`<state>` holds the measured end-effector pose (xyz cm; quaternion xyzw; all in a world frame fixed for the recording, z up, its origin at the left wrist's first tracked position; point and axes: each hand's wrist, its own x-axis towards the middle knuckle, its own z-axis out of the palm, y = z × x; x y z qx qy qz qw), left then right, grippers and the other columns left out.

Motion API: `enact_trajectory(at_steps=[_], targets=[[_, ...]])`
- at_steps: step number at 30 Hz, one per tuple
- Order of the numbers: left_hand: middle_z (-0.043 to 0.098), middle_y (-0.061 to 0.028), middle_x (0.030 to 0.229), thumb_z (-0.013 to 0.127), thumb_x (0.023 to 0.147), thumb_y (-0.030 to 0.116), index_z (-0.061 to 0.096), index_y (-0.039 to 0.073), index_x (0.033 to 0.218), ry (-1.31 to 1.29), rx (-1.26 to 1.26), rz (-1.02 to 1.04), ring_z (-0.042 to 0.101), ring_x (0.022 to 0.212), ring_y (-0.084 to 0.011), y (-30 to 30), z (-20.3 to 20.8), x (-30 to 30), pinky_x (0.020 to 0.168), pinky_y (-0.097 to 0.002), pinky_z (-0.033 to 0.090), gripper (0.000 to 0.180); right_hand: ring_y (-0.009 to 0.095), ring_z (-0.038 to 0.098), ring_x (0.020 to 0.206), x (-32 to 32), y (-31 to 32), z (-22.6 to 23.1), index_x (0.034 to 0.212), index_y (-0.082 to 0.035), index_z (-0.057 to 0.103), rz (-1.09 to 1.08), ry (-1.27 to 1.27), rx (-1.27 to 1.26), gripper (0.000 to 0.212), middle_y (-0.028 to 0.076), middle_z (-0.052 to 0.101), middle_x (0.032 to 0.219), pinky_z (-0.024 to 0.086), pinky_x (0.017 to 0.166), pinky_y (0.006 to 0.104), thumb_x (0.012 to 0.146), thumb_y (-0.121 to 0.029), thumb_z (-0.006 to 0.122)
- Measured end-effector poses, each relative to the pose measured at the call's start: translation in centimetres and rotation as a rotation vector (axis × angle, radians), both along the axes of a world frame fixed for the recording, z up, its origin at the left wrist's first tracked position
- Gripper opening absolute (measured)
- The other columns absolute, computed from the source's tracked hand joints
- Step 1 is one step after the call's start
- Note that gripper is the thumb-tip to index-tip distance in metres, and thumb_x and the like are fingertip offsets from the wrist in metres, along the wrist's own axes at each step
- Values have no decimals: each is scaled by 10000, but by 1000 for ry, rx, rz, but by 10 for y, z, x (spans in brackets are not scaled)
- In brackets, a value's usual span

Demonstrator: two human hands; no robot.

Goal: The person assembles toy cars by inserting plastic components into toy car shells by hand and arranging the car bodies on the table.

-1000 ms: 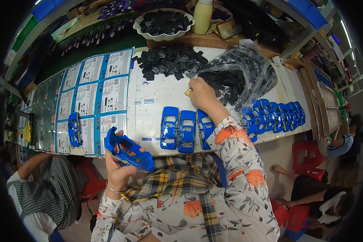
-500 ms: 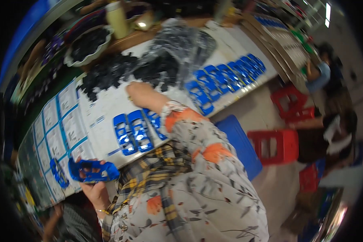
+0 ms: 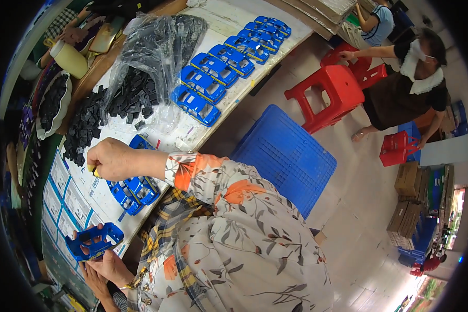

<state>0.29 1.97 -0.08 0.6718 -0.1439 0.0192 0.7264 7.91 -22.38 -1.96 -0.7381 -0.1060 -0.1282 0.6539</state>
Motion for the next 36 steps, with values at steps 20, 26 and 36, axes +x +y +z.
enact_trajectory(at_steps=[20,26,36], targets=[[500,-200,1225,604,874,236,430,190,1251,-704,237,-158,486,1134,-432,-12,8,18,921,-504,427,418,204,619,607,-61,30,62,775,-19,625,390,-159,-139,102,86,647,719,461,529,280,693,41,641],[503,-201,1224,600,877,219,431,184,1243,-710,221,-128,490,1134,-424,-2,-1,20,922,-497,428,404,268,606,627,-58,46,67,803,-54,586,465,-245,-210,120,91,604,700,459,538,348,699,2,606],[491,-215,1230,593,880,225,411,171,1263,-628,158,-121,487,1136,-426,8,0,16,923,-498,427,427,240,559,619,-67,63,68,761,-72,543,412,-477,-414,89,49,517,691,432,533,337,698,-56,605]])
